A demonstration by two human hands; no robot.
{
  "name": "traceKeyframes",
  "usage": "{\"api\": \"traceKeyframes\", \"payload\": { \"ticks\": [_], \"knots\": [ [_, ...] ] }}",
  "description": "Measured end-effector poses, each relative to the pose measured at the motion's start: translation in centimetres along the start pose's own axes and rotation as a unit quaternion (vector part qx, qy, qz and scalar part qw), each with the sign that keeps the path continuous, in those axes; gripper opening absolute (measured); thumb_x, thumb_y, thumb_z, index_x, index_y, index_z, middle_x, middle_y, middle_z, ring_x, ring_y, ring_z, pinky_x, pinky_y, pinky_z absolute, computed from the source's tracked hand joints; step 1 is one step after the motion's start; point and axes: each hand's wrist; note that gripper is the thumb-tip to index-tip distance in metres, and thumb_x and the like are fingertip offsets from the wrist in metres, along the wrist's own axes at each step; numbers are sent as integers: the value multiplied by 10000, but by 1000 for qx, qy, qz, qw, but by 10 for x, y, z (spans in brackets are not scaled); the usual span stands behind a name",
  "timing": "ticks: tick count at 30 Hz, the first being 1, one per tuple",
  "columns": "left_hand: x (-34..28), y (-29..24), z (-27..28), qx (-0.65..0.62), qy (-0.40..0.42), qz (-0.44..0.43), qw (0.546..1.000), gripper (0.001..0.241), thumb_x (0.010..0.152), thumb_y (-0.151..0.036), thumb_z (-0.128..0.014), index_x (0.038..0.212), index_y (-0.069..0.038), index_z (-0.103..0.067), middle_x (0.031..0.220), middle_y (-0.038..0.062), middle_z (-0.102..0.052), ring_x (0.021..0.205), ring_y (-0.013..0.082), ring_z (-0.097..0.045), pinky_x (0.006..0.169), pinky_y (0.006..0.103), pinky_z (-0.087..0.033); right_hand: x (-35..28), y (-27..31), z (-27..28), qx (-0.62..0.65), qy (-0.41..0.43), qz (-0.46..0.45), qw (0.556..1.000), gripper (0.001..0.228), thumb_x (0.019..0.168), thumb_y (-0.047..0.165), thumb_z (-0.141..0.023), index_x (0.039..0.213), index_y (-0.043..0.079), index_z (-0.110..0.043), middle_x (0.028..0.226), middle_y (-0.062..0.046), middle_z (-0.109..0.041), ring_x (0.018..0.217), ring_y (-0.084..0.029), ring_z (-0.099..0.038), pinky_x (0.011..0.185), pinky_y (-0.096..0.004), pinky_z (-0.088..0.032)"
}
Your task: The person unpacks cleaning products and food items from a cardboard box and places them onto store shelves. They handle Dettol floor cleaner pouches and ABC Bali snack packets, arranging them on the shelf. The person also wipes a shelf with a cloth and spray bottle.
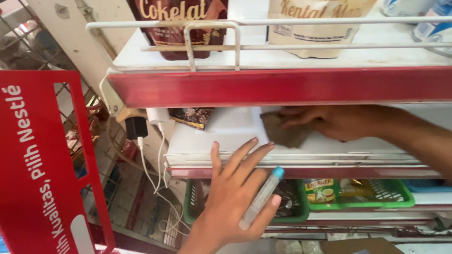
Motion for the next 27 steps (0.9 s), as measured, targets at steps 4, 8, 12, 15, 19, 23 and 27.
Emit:
{"api": "traceKeyframes", "payload": {
  "ticks": [4, 8, 12, 15, 19, 23, 27],
  "knots": [
    [1, -1, -4, 10, -12, -2, 1000, 323, 910, -326, -642, 1086, -62, -703, 1494, 144, -573, 1479, 364, -432, 1229, 698, 26, 16, 17, -16, 46, -1, -120, 992, 573, 907, 28, -511, 1430, 251, -582, 1592, 54, -469, 1392, -203, -487, 1154, -347, -410],
    [-4, -1, 0, 8, -9, 13, 1000, 315, 923, -325, -638, 1085, -60, -691, 1499, 119, -580, 1470, 349, -453, 1253, 666, -43, 12, 23, -22, 29, 45, 8, 999, 438, 948, 39, -563, 1302, 220, -746, 1620, 25, -466, 1458, -256, -422, 1131, -437, -347],
    [-4, 0, 1, 0, -10, 16, 1000, 317, 928, -316, -638, 1095, -51, -686, 1480, 106, -591, 1430, 335, -487, 1261, 657, -78, -23, -7, -2, 79, 93, 0, 993, 433, 944, -5, -556, 1229, 196, -812, 1598, 3, -488, 1469, -244, -414, 1139, -412, -342],
    [-3, 0, 0, 2, -13, 6, 1000, 327, 904, -314, -644, 1094, -51, -688, 1475, 123, -581, 1421, 353, -474, 1238, 662, -62, -35, -15, 7, 62, 78, -116, 988, 462, 926, 45, -558, 1287, 252, -760, 1560, 38, -544, 1438, -193, -444, 1114, -379, -371],
    [-1, -5, -5, 2, -25, -4, 1000, 322, 905, -314, -653, 1096, -57, -689, 1498, 142, -565, 1434, 341, -479, 1233, 685, -17, -18, 19, 7, -45, -7, -124, 991, 520, 911, 82, -588, 1399, 252, -643, 1341, -71, -672, 1166, -221, -690, 1033, -371, -547],
    [5, -13, -8, 11, -41, -8, 999, 346, 890, -308, -652, 1117, -50, -694, 1501, 167, -554, 1439, 383, -449, 1226, 705, -9, 0, 65, 8, 7, 76, -199, 977, 505, 994, 147, -531, 1451, 353, -591, 1260, -99, -728, 1033, -288, -725, 956, -410, -583],
    [6, -19, -20, 23, -60, -5, 998, 305, 882, -309, -664, 1060, -62, -693, 1490, 171, -561, 1452, 451, -392, 1209, 736, -5, -7, 58, 10, 50, 86, -34, 994, 531, 958, 34, -498, 1421, 266, -615, 1461, -102, -609, 1324, -337, -535, 1073, -457, -394]
  ]
}}
Point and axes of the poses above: each hand's wrist, its own x-axis towards the middle knuckle, its own z-axis out of the back of the hand, y = z × x
